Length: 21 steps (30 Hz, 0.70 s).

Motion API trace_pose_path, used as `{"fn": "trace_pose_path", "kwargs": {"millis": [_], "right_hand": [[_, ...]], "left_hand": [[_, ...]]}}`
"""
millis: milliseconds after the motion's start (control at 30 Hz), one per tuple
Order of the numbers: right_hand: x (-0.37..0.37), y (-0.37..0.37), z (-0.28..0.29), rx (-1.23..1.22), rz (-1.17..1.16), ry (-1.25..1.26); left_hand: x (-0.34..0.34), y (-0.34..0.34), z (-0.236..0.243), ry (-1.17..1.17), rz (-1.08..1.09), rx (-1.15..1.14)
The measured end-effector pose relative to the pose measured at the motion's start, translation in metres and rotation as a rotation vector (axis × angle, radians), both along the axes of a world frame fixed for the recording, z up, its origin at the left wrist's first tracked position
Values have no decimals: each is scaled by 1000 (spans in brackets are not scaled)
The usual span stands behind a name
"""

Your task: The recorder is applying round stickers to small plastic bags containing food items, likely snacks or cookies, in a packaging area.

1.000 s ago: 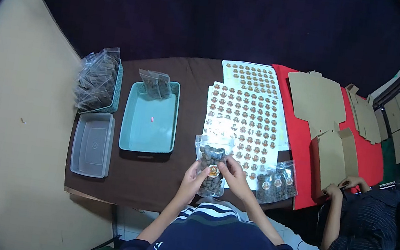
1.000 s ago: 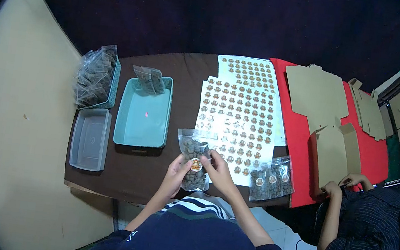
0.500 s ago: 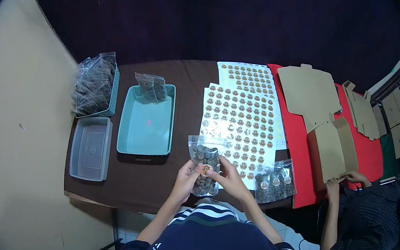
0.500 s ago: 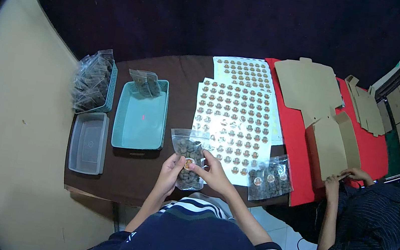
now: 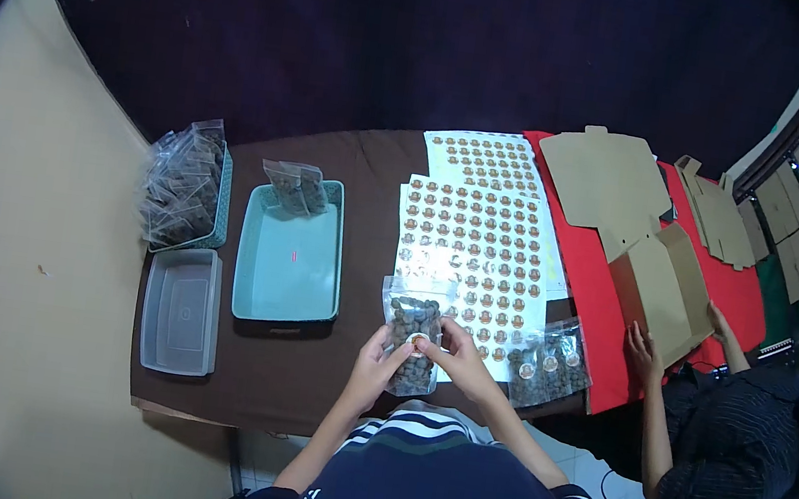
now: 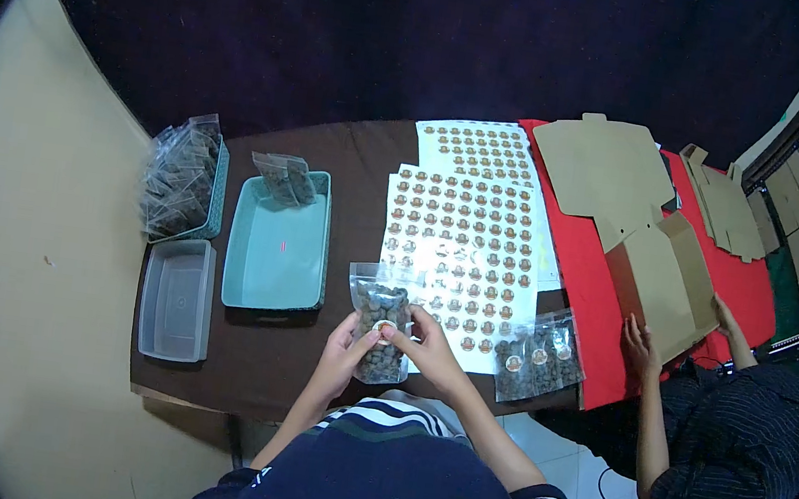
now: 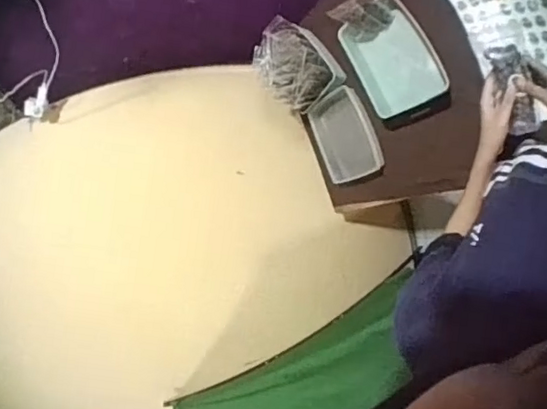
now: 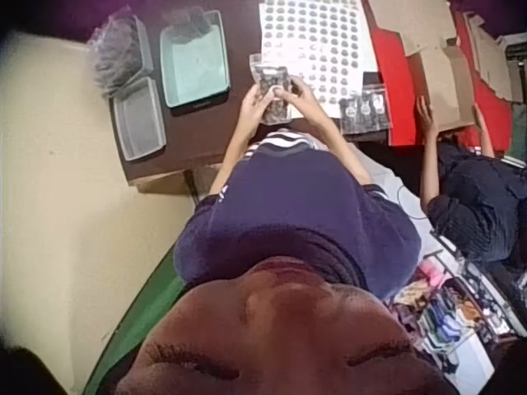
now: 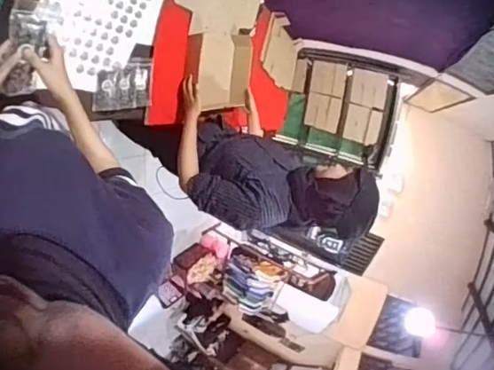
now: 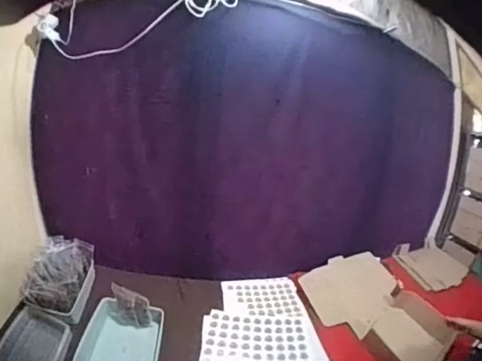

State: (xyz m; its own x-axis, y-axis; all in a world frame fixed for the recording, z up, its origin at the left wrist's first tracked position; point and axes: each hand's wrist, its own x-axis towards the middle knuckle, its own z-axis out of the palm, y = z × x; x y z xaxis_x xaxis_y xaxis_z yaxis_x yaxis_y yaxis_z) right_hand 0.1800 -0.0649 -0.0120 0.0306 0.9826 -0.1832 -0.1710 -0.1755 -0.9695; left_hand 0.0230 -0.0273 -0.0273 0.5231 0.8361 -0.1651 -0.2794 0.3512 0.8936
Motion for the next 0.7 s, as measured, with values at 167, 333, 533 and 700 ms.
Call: {"fn": "trace_pose_path", "kwargs": {"millis": [167,333,533,700], "right_hand": [[0,3,-4,12,64,-48],[-8,-1,0,40,30,-158],[-8,-3,-5,164,-79,-393],[1,-5,20,476,-178,-985]], "left_hand": [[-10,10,1,164,-69,142],[-20,18,18,144,215,311],[-24,20,9,266,311,521],[-20,16,9,352,264,672]]}}
